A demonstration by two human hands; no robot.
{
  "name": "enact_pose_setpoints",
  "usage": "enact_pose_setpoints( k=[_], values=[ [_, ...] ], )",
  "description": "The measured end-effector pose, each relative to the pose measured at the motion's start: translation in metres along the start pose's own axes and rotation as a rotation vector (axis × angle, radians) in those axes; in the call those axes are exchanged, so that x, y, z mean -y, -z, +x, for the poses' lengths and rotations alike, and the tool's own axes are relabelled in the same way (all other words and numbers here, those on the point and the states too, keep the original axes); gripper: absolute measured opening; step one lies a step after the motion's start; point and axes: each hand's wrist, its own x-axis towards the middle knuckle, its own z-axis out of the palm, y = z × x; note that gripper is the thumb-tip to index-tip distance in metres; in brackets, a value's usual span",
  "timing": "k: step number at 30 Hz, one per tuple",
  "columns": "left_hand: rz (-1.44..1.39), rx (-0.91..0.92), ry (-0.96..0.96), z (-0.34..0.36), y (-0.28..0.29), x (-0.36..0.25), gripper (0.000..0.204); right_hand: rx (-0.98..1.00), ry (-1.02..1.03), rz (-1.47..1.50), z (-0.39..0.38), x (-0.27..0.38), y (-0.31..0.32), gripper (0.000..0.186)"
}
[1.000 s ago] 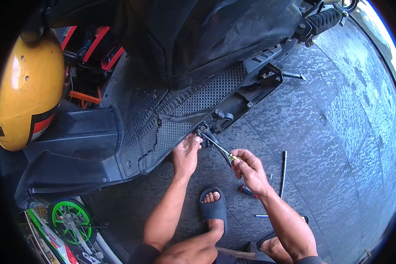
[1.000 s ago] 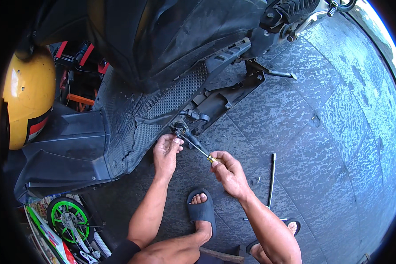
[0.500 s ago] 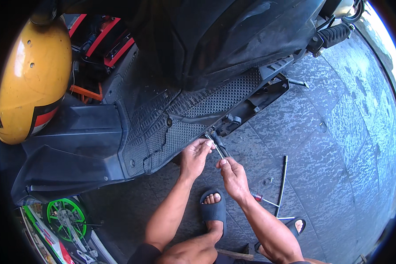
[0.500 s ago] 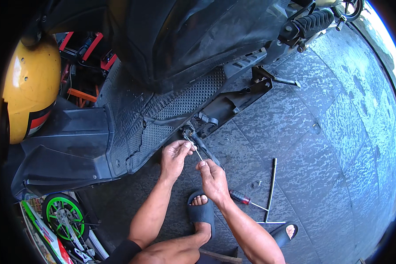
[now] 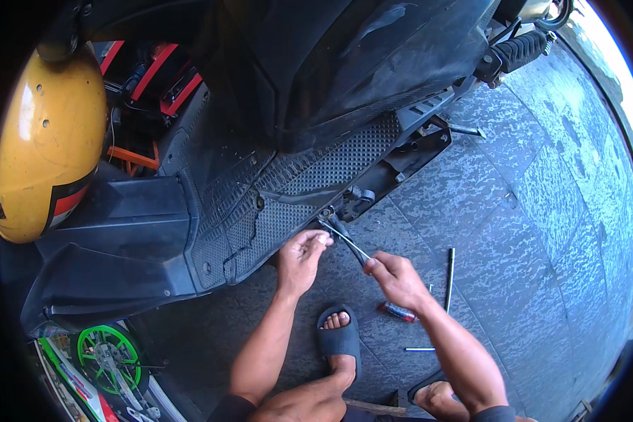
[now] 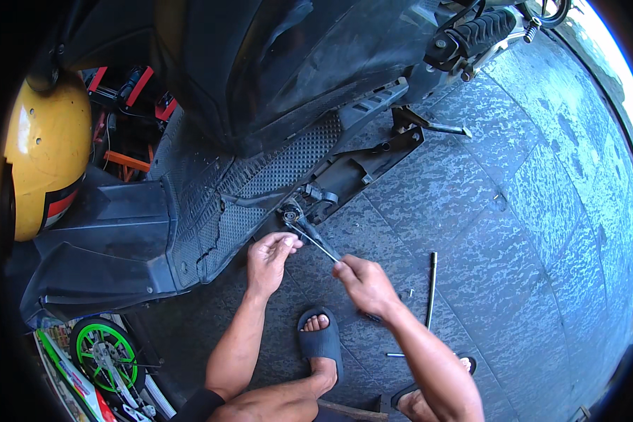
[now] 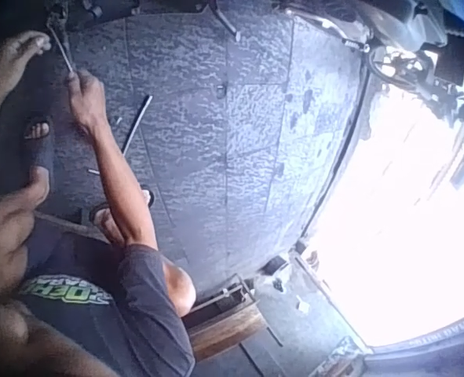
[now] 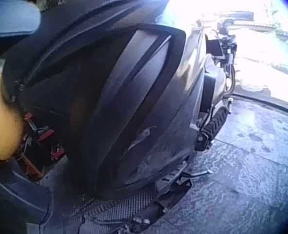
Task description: Remove and inspect plastic components and footrests of a scooter for maintenance.
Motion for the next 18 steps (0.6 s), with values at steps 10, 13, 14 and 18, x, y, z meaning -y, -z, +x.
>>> enact_pose_setpoints(
  k=[10, 13, 14, 18],
  values=[
    [0.426, -0.162, -0.468, -0.024, -0.007, -0.023, 0.009, 0.574, -0.180, -0.690, -0.111, -0.135, 0.069, 0.027],
    [0.466, -0.007, -0.395, -0.051, -0.014, -0.033, 0.007, 0.493, 0.001, -0.932, -0.143, -0.172, 0.056, 0.030],
    [0.498, 0.075, -0.285, -0.070, -0.007, -0.026, 0.007, 0.362, 0.173, -0.985, -0.146, -0.159, 0.058, 0.032],
    [0.509, 0.206, 0.314, -0.202, 0.056, 0.072, 0.014, 0.275, 0.039, -0.760, -0.165, -0.060, 0.103, 0.026]
  ],
)
